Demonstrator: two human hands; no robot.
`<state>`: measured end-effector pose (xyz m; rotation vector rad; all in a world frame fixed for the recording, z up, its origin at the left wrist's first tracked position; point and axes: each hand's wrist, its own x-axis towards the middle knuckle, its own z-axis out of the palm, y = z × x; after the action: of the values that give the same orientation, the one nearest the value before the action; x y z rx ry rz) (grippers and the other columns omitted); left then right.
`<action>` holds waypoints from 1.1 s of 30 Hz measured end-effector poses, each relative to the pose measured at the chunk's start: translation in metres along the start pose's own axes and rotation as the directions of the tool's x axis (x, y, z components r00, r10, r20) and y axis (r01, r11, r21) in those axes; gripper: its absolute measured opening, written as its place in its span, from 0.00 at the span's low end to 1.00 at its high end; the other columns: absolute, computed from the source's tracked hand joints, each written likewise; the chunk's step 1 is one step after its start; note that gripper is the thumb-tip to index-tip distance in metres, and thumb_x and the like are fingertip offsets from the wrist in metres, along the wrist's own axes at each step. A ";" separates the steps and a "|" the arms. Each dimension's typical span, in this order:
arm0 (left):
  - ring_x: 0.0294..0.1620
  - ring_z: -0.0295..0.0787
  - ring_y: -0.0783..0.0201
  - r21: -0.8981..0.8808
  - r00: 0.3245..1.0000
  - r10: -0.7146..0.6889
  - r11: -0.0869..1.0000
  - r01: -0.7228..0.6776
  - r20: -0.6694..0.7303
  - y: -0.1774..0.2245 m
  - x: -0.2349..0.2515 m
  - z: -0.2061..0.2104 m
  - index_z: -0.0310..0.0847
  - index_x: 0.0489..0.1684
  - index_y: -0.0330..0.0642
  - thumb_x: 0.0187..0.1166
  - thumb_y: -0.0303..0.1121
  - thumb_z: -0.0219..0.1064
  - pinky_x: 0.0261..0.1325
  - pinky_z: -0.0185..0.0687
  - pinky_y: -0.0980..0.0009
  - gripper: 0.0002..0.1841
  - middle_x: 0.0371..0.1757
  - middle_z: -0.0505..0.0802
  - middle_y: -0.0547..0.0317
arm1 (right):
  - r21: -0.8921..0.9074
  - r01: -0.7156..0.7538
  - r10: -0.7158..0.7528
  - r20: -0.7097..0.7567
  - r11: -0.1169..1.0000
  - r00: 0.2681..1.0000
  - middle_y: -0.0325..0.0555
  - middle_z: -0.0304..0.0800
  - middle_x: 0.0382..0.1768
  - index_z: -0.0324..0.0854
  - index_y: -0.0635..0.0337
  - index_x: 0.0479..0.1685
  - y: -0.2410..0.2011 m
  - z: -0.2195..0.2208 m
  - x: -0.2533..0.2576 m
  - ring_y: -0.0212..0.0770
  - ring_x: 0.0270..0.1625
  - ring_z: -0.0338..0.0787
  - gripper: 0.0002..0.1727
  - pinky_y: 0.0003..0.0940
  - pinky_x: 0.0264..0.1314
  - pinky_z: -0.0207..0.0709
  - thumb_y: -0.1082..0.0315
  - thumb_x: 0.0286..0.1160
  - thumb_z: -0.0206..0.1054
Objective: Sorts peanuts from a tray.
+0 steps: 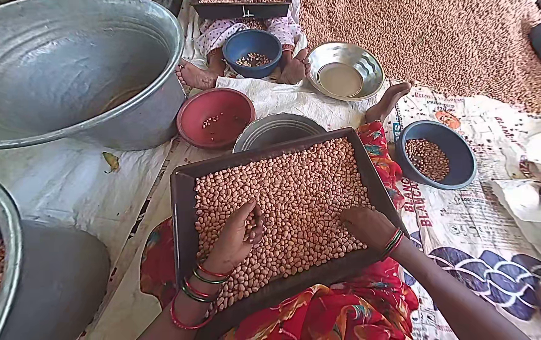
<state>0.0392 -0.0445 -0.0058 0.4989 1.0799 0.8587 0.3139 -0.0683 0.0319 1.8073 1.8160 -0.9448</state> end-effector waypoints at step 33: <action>0.05 0.62 0.81 -0.065 0.995 0.044 0.997 -0.050 -0.090 0.005 -0.002 0.000 0.70 0.28 0.48 0.98 0.40 0.35 0.10 0.59 0.87 0.24 0.12 0.75 0.71 | 0.226 0.450 -0.358 -0.354 0.864 0.864 0.75 0.67 0.83 0.75 0.65 0.80 -0.060 0.016 -0.001 0.71 0.81 0.75 0.25 0.58 0.81 0.70 0.74 0.84 0.58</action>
<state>0.0368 -0.0436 -0.0013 0.4343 1.1202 0.9632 0.2525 -0.0766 0.0321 1.8553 2.4340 -1.2108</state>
